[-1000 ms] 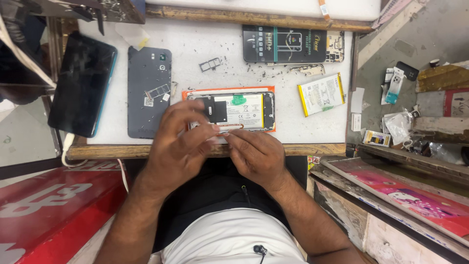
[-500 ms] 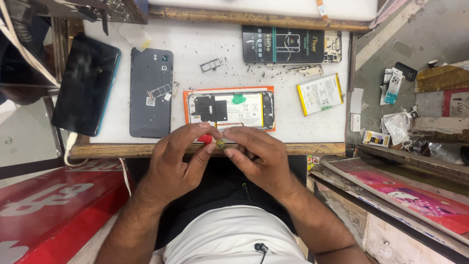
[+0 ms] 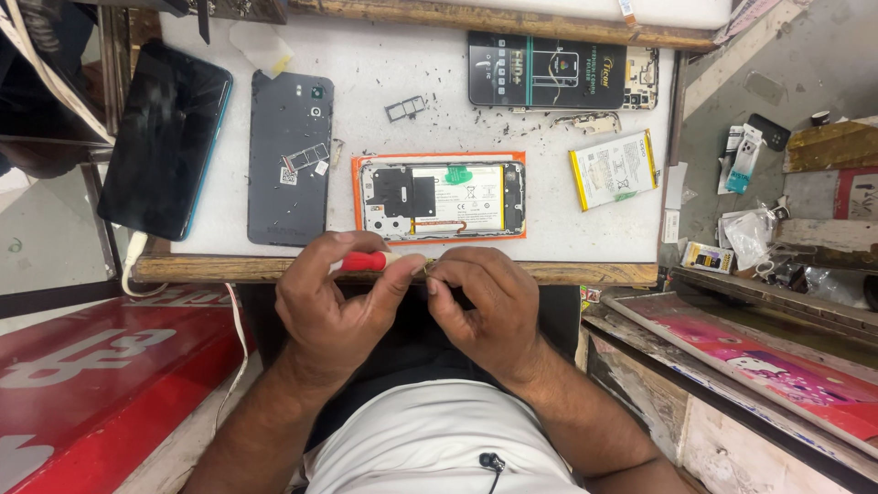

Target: The person holds a disassembled smartphone and uses a red-handled tool to apply a substance to the internal frame around the battery area. The person repeatedly wipes the tool on a small piece of material and continues applying the substance to different spots on the phone's interior.

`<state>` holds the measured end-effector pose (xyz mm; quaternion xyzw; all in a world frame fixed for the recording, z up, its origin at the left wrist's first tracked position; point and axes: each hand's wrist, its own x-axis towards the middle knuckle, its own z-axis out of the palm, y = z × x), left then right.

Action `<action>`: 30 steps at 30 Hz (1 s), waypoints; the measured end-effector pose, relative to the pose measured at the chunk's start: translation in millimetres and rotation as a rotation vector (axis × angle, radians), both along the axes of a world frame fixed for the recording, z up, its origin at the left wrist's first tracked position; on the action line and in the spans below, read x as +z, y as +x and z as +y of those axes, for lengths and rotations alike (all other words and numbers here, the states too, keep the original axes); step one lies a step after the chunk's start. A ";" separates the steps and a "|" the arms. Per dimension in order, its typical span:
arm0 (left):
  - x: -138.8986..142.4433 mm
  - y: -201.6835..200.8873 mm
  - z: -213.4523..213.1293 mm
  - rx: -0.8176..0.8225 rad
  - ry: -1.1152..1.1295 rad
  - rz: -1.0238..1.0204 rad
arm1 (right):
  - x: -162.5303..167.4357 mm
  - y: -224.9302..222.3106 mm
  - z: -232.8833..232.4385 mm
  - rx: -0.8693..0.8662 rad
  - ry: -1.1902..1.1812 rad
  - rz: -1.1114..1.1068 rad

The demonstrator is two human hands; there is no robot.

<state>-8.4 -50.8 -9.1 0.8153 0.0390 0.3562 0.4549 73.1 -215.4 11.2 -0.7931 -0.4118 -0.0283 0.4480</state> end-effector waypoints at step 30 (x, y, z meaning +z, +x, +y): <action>4.4 -19.1 -2.2 -0.096 -0.519 0.086 | -6.4 -0.7 -3.3 -0.102 0.070 -0.018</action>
